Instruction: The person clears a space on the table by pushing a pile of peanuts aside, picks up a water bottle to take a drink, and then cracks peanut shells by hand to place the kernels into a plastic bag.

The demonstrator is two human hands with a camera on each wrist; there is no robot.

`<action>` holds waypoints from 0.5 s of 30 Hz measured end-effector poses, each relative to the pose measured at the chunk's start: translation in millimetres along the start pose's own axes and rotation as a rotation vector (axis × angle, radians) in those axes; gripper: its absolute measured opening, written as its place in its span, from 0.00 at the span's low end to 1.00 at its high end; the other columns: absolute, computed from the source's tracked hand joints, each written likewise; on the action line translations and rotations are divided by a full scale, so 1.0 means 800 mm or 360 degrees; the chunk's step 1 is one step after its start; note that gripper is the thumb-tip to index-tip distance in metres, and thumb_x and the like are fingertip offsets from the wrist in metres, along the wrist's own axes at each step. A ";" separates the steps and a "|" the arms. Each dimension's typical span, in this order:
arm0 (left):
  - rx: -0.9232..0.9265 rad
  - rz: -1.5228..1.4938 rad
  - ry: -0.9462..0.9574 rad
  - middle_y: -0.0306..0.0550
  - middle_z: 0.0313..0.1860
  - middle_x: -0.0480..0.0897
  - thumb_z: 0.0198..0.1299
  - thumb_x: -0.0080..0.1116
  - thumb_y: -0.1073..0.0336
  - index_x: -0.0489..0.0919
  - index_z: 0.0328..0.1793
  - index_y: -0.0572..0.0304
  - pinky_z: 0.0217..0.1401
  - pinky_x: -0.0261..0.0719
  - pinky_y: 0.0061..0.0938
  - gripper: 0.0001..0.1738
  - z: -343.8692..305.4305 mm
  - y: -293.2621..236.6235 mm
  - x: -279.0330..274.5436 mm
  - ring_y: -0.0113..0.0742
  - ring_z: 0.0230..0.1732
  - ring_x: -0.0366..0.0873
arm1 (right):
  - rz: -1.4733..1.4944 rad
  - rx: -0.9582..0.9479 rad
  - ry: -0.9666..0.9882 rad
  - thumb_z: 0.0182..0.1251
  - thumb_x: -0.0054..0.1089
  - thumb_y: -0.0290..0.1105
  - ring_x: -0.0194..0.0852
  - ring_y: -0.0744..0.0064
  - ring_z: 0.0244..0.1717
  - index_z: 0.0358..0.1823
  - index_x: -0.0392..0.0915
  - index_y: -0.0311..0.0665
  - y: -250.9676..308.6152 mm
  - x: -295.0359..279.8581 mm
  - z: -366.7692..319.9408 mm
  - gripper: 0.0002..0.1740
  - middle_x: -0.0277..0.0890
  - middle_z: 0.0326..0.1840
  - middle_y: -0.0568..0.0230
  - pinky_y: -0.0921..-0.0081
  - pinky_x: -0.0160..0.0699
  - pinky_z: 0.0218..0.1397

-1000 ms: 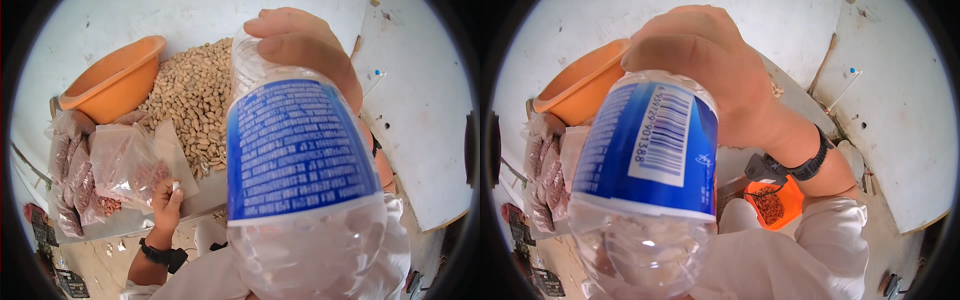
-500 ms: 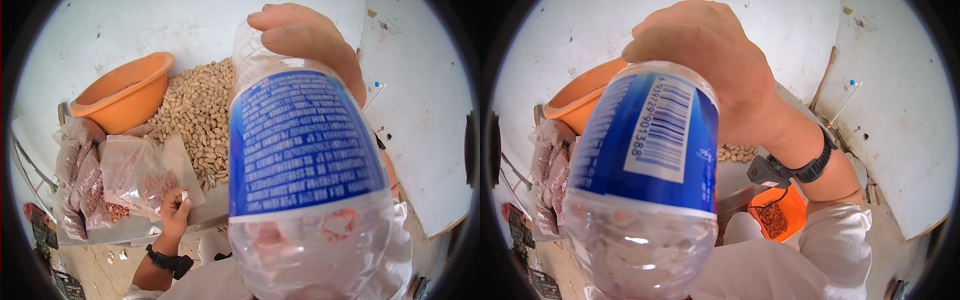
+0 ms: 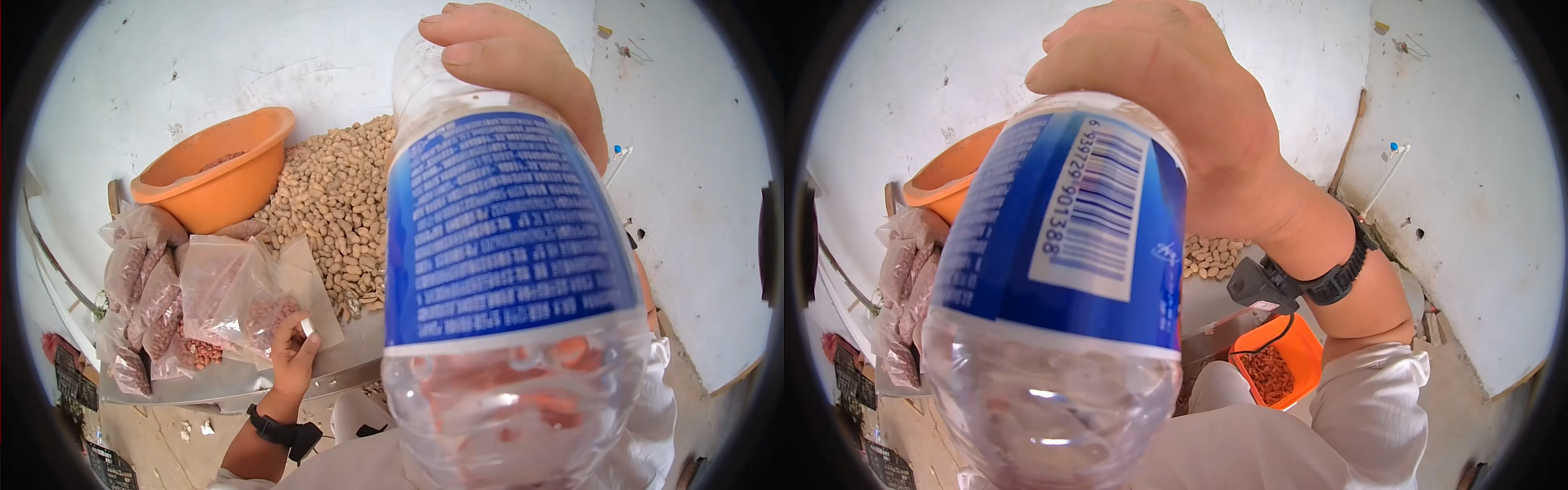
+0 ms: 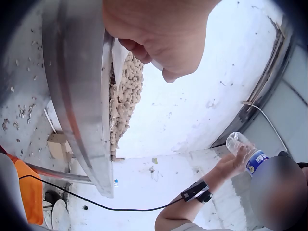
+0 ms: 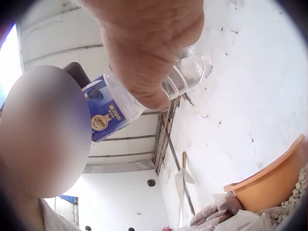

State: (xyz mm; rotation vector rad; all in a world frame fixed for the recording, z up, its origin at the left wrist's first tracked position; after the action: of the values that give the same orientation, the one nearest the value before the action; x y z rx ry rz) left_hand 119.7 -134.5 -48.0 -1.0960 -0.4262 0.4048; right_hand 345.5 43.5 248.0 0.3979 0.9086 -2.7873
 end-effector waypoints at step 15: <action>0.0075 0.0107 0.0125 0.35 0.31 0.75 0.59 0.61 0.63 0.72 0.58 0.61 0.34 0.67 0.16 0.22 0.017 -0.078 0.021 0.21 0.32 0.70 | 0.0405 0.0868 0.0539 0.46 0.69 0.41 0.75 0.55 0.46 0.46 0.74 0.37 0.100 0.023 -0.076 0.26 0.76 0.43 0.57 0.62 0.72 0.53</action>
State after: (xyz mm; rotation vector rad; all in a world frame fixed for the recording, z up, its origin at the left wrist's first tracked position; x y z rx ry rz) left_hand 132.9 -140.5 16.3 -1.0789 -0.3099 0.4275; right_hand 360.6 14.3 150.8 1.0078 0.1040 -2.7256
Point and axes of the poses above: each hand's wrist, its own z-axis towards the middle knuckle, its own x-axis out of the palm, y = z × x, the point moved 1 cm from there along z, towards the middle knuckle
